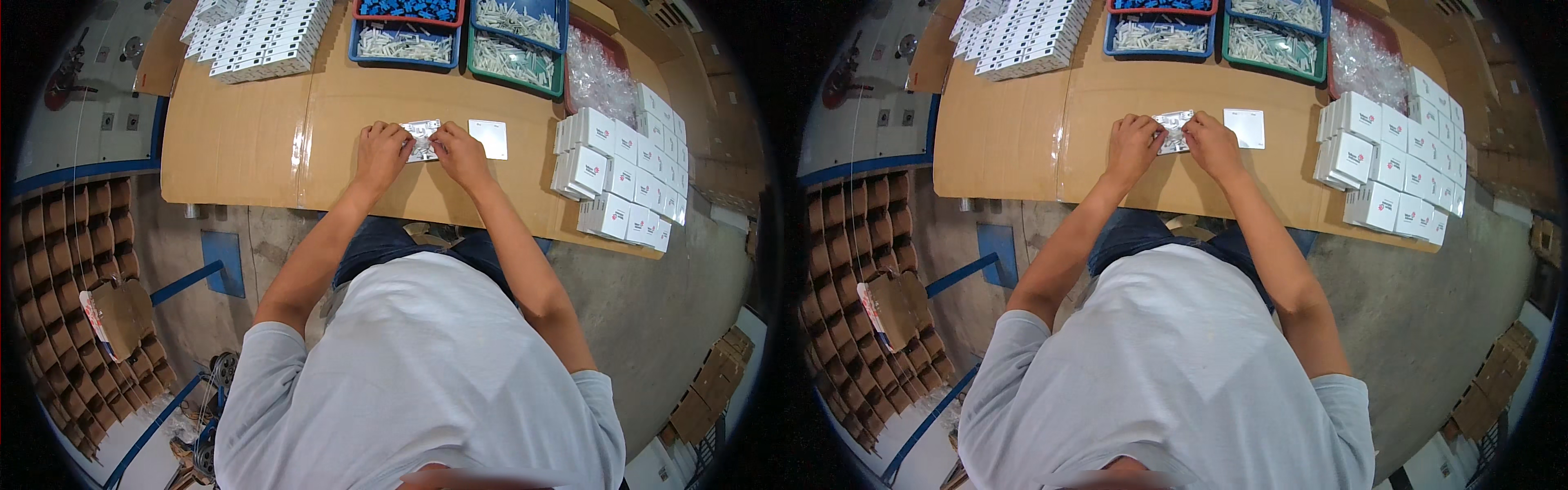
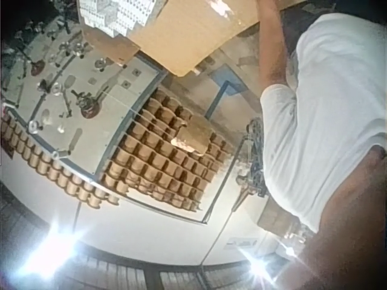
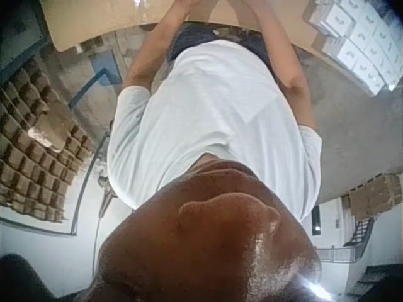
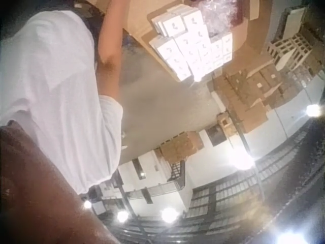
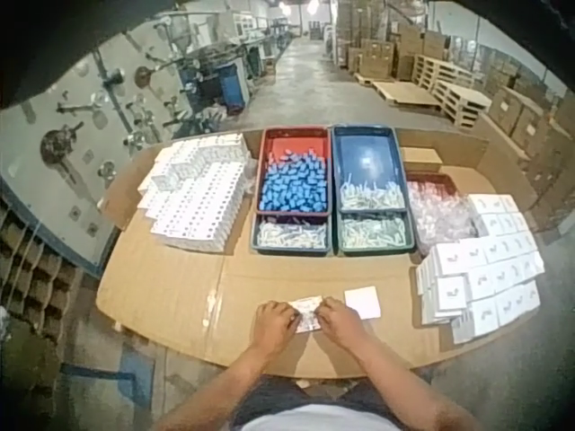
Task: Manually assemble components into a small white plastic enclosure or device.
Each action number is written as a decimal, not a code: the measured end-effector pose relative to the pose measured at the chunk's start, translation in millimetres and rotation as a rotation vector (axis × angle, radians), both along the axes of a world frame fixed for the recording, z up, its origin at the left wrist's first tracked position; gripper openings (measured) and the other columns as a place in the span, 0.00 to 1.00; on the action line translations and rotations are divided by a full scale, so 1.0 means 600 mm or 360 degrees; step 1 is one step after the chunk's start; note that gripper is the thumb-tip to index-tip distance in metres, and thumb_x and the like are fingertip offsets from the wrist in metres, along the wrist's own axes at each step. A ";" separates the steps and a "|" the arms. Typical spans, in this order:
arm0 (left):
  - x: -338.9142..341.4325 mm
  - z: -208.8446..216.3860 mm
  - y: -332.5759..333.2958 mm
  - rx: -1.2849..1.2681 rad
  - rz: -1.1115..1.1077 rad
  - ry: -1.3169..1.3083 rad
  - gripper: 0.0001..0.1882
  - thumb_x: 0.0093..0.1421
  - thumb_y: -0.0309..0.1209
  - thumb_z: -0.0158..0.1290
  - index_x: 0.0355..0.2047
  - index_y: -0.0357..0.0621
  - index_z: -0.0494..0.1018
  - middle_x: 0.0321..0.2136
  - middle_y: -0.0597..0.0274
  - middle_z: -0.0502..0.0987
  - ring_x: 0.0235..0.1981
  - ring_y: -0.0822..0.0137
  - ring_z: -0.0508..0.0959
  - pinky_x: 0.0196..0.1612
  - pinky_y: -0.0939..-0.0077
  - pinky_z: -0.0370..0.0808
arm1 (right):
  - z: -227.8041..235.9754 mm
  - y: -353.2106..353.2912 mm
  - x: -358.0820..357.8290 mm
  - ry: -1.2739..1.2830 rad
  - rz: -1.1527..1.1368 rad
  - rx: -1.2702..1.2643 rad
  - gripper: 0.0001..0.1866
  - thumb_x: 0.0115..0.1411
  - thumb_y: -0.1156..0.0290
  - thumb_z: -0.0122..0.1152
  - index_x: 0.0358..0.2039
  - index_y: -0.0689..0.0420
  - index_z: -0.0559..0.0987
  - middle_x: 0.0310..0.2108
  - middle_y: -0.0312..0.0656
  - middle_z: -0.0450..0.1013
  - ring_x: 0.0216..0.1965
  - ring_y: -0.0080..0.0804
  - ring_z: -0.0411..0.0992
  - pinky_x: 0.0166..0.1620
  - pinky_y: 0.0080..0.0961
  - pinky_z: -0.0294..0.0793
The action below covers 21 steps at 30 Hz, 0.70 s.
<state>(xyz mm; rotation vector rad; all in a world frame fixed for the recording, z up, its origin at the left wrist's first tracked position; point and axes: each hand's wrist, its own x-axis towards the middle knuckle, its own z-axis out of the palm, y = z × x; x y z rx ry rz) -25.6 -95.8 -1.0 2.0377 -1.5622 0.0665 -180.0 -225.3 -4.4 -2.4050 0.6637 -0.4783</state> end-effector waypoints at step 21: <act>-0.021 -0.010 0.008 0.0163 0.0337 0.0357 0.09 0.55 0.36 0.65 0.32 0.46 0.84 0.35 0.59 0.80 0.38 0.56 0.80 0.42 0.61 0.76 | 0.020 0.016 0.012 0.0307 -0.0112 -0.0076 0.04 0.55 0.72 0.64 0.31 0.55 0.83 0.34 0.41 0.76 0.38 0.43 0.78 0.39 0.41 0.78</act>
